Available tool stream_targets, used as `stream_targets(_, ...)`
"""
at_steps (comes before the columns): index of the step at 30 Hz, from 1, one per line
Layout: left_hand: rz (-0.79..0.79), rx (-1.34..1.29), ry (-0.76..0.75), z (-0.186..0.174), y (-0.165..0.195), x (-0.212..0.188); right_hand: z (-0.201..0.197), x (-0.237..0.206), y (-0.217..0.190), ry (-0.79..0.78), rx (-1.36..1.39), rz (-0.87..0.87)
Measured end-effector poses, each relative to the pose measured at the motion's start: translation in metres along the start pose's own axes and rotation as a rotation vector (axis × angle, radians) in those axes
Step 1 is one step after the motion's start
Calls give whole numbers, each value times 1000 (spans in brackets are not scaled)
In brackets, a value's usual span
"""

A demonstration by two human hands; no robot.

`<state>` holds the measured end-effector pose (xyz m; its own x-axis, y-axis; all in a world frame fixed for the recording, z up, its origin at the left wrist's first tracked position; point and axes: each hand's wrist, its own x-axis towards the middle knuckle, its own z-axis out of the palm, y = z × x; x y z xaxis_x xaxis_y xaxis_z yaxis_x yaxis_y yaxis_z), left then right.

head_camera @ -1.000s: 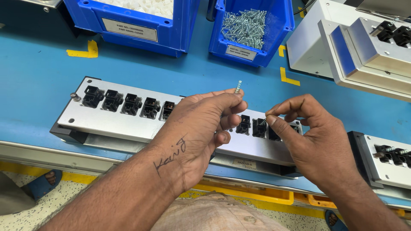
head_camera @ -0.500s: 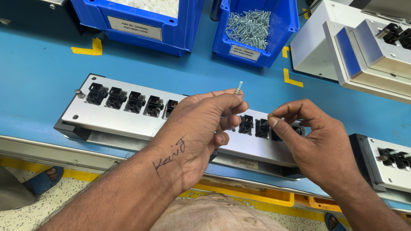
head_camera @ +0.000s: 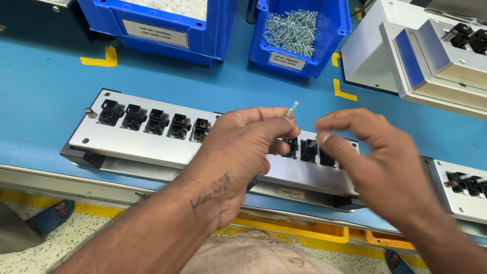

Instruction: The person assembles small black switch components on metal fixture plates at a factory workbench. They pick metal springs from a blue bin, insert a spring into each switch body, then press white plastic caps onto the assembled switches, filling the plates one position at a time.

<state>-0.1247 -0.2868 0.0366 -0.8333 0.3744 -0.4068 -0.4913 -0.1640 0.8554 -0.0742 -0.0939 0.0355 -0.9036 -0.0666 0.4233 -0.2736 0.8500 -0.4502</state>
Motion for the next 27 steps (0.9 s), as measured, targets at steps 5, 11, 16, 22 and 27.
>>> stream_targets(5, 94, 233, -32, 2, -5, 1, -5, 7, -13, -20, 479, 432)
stream_targets(11, 248, 282, -106, 3, -8, 2, -1, 14, -20, 25, 717, 462)
stream_targets(16, 160, 380, -1, 7, -2, -3, -7, 20, -15, 78, 873, 660)
stream_targets(22, 108, 410, -30, 10, 7, -9, -6, 19, -13, 81, 794, 584)
stream_targets(27, 30, 142, 6, 6, 10, -4, -4, 11, -9, 37, 203, 500)
